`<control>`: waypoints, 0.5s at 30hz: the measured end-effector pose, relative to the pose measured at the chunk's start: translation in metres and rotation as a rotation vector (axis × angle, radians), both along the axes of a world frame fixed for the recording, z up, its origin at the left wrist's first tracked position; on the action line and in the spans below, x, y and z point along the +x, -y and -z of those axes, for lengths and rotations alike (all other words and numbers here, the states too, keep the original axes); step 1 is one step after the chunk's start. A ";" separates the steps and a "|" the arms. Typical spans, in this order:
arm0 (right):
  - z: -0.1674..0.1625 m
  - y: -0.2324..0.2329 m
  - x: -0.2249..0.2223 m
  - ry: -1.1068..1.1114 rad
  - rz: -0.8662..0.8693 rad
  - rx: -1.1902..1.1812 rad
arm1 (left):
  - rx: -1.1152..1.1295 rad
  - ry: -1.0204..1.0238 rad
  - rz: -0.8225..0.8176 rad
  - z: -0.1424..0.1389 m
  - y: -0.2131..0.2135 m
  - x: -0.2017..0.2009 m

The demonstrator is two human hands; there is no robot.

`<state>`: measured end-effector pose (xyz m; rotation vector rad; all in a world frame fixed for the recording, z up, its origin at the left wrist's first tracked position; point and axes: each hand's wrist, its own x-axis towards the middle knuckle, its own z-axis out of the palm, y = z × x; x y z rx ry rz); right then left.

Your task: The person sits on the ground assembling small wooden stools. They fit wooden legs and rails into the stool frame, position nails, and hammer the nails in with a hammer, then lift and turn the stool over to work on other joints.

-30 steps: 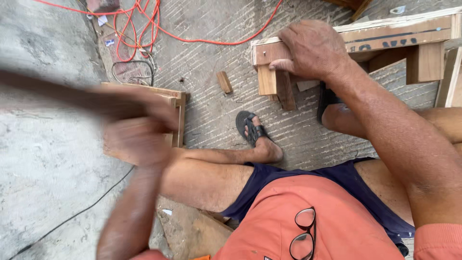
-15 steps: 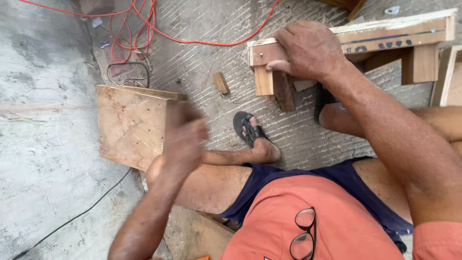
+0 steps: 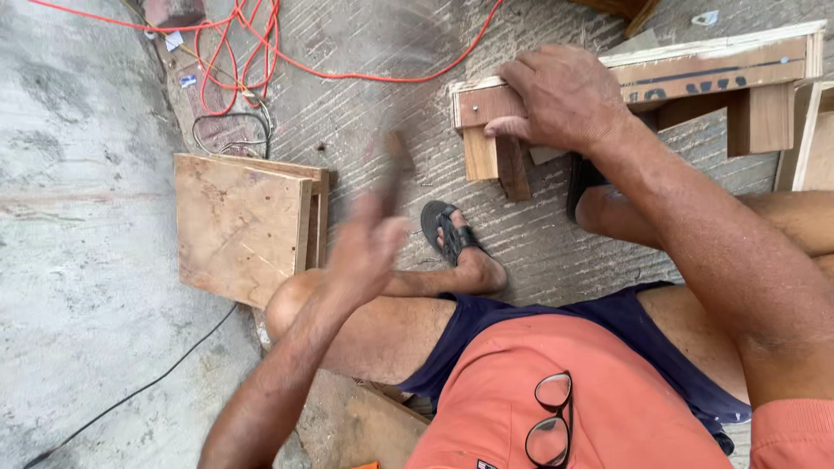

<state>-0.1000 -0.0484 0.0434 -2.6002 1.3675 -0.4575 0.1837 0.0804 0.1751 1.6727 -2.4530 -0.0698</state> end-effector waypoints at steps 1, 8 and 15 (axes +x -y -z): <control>0.000 0.001 0.000 -0.016 -0.008 0.026 | 0.702 -0.247 -0.215 0.004 -0.001 -0.001; 0.006 0.005 0.002 -0.034 -0.003 -0.068 | -0.034 -1.132 0.011 -0.060 -0.040 0.036; 0.005 0.003 -0.003 0.042 -0.011 -0.043 | 0.651 -0.241 -0.261 0.012 -0.016 -0.004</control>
